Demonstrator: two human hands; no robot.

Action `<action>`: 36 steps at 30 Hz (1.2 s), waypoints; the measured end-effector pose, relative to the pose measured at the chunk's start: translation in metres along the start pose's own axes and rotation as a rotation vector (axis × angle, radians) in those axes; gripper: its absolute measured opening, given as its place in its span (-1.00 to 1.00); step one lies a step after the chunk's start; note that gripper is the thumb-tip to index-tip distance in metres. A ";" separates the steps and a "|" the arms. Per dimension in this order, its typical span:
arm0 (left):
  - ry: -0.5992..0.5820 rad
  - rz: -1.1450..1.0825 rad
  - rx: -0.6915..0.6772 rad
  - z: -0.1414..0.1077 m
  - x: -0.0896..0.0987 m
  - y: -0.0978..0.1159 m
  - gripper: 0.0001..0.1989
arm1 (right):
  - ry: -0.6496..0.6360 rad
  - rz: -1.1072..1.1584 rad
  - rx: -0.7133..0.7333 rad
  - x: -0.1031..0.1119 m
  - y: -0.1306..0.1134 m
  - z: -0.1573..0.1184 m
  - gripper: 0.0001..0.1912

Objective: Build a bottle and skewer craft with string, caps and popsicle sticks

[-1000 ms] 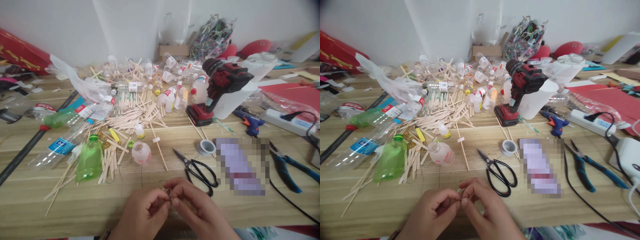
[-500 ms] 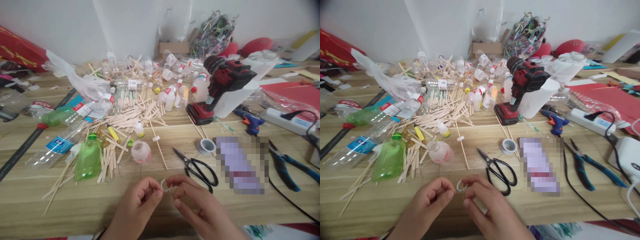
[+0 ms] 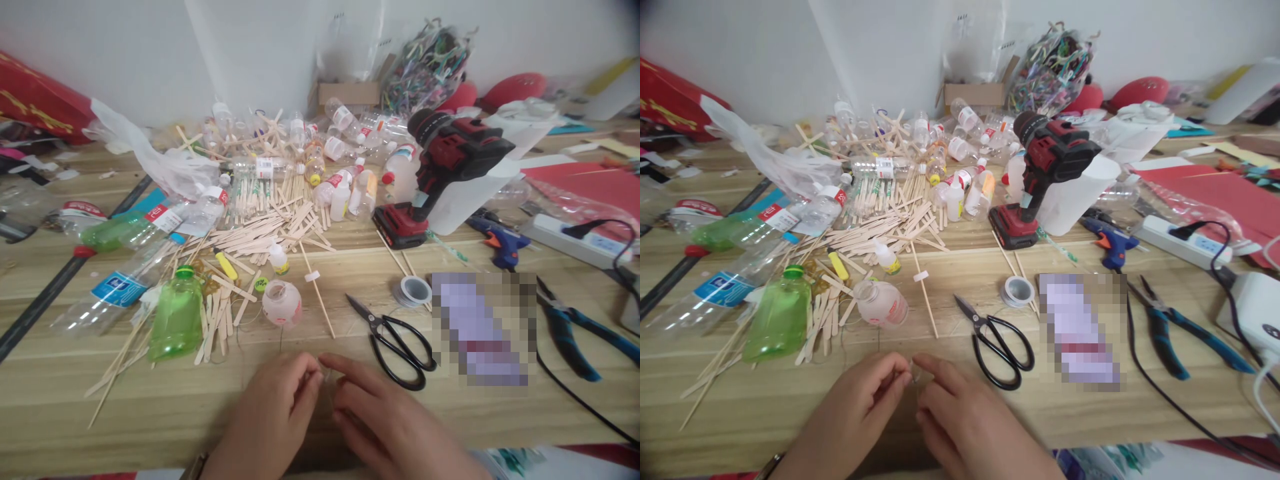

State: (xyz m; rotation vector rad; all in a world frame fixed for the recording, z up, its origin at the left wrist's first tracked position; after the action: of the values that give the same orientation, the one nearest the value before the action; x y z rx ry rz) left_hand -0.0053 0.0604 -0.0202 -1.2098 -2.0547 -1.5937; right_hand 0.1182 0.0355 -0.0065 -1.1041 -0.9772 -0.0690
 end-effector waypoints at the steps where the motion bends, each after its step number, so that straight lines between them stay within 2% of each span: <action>1: 0.005 -0.023 -0.011 0.001 0.000 0.002 -0.78 | -0.006 0.000 0.007 -0.001 -0.001 0.000 -0.85; 8: 0.008 -0.149 -0.052 0.002 -0.001 0.002 -0.77 | 0.013 -0.048 0.048 0.000 -0.003 -0.003 -0.82; 12: 0.118 -0.061 -0.171 -0.001 0.004 0.005 -0.77 | 0.045 -0.122 0.050 0.001 -0.001 -0.002 -0.83; 14: 0.123 0.000 -0.203 -0.003 0.003 0.008 -0.76 | 0.051 -0.148 0.058 0.000 0.000 -0.004 -0.84; 17: 0.007 -0.027 -0.060 0.000 -0.005 0.002 -0.75 | 0.041 -0.173 0.062 -0.002 0.002 -0.006 -0.82; 20: -0.118 -0.209 0.108 0.003 -0.015 -0.009 -0.75 | 0.000 -0.152 0.035 -0.008 0.005 -0.006 -0.79; 23: -0.182 -0.433 0.123 0.008 -0.022 -0.011 -0.74 | 0.006 -0.036 0.011 -0.012 0.007 0.001 -0.80; 28: -0.177 -0.571 0.124 0.014 -0.022 -0.016 -0.74 | 0.237 0.178 0.017 -0.003 0.010 0.012 -0.79; 31: -0.163 -0.582 0.144 0.014 -0.022 -0.017 -0.74 | 0.290 0.162 -0.012 -0.003 0.015 0.010 -0.80; 36: -0.187 -0.638 0.164 0.011 -0.030 -0.014 -0.74 | 0.306 0.033 -0.087 -0.008 0.022 0.001 -0.80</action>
State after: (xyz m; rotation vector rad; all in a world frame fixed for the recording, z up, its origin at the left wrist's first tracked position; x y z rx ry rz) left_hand 0.0054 0.0561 -0.0526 -0.6975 -2.8266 -1.5379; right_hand 0.1240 0.0438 -0.0278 -1.1499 -0.6868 -0.2492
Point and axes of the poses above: each hand's wrist, its own z-axis towards the middle knuckle, its own x-axis out of the back of the hand, y = z × x, the point moved 7 cm from there along z, towards the middle knuckle, and after that the axes turned 6 degrees about x, right-handed, at the moved point
